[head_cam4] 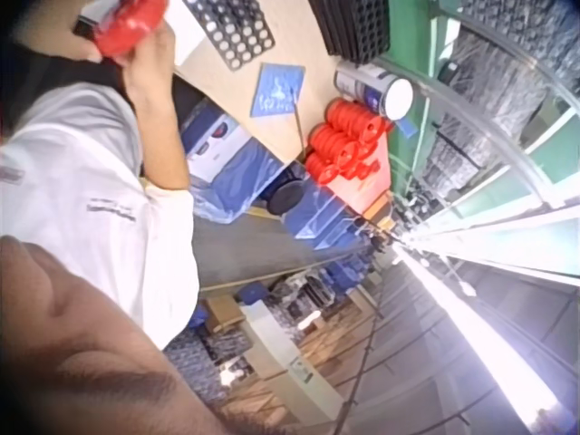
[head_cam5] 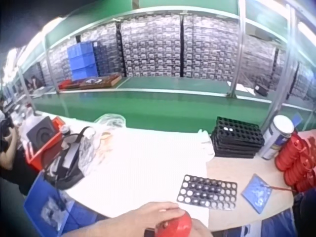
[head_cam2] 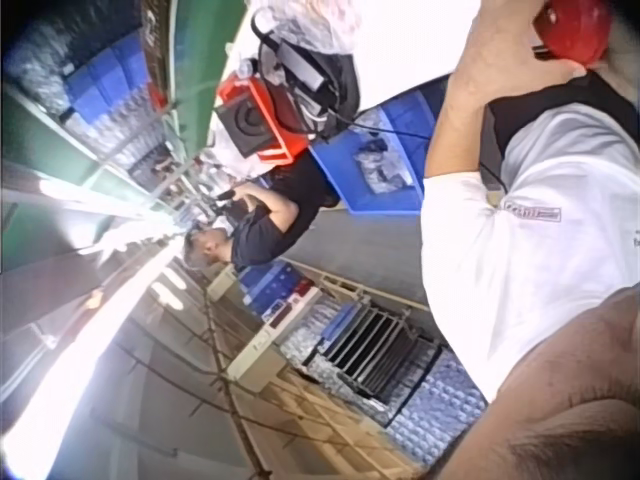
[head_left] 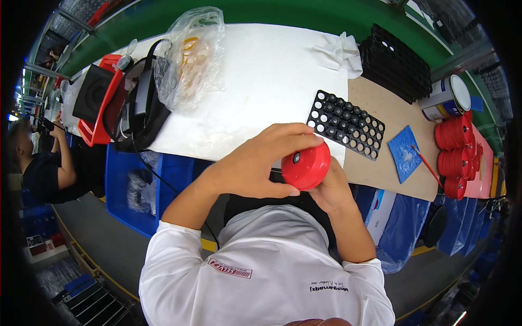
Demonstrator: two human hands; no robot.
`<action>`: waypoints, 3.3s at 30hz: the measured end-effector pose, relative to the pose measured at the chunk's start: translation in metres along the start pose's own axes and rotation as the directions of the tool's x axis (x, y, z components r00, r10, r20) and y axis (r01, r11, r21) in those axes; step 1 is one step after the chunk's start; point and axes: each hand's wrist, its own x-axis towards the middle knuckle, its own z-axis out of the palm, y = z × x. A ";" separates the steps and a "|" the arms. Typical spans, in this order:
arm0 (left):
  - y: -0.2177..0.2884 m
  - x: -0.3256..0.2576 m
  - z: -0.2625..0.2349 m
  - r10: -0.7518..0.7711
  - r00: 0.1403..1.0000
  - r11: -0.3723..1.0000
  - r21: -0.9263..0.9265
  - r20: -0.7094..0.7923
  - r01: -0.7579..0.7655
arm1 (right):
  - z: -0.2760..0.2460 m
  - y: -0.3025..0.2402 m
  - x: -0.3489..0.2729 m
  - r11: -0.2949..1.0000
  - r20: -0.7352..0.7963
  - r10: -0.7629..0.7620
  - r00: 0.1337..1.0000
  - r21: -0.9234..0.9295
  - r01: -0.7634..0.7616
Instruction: The person applies adhesive to small components using a brush and inserts them into round plastic housings by hand before pressing the pieces together.
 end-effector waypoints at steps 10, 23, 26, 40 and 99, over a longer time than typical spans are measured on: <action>0.047 0.006 0.005 -0.262 0.963 0.953 0.139 -0.065 0.268 | -0.003 0.020 0.001 0.987 0.114 -0.139 0.984 0.099 0.128; 0.037 -0.003 0.008 -0.131 0.990 0.972 0.188 -0.054 0.139 | -0.017 0.026 0.007 0.981 0.122 -0.196 0.973 0.040 0.192; 0.031 -0.009 -0.002 0.143 0.989 0.918 0.377 -0.027 -0.122 | -0.008 0.026 0.004 0.974 0.007 -0.094 0.996 0.208 0.091; 0.053 -0.031 0.003 0.090 0.989 0.868 0.496 -0.121 -0.018 | -0.002 0.037 0.005 0.979 0.111 -0.201 0.973 0.026 0.200; 0.048 -0.038 0.016 -0.374 0.893 0.903 -0.120 0.250 0.412 | -0.009 0.046 -0.045 0.684 0.030 -0.468 0.883 -0.621 0.384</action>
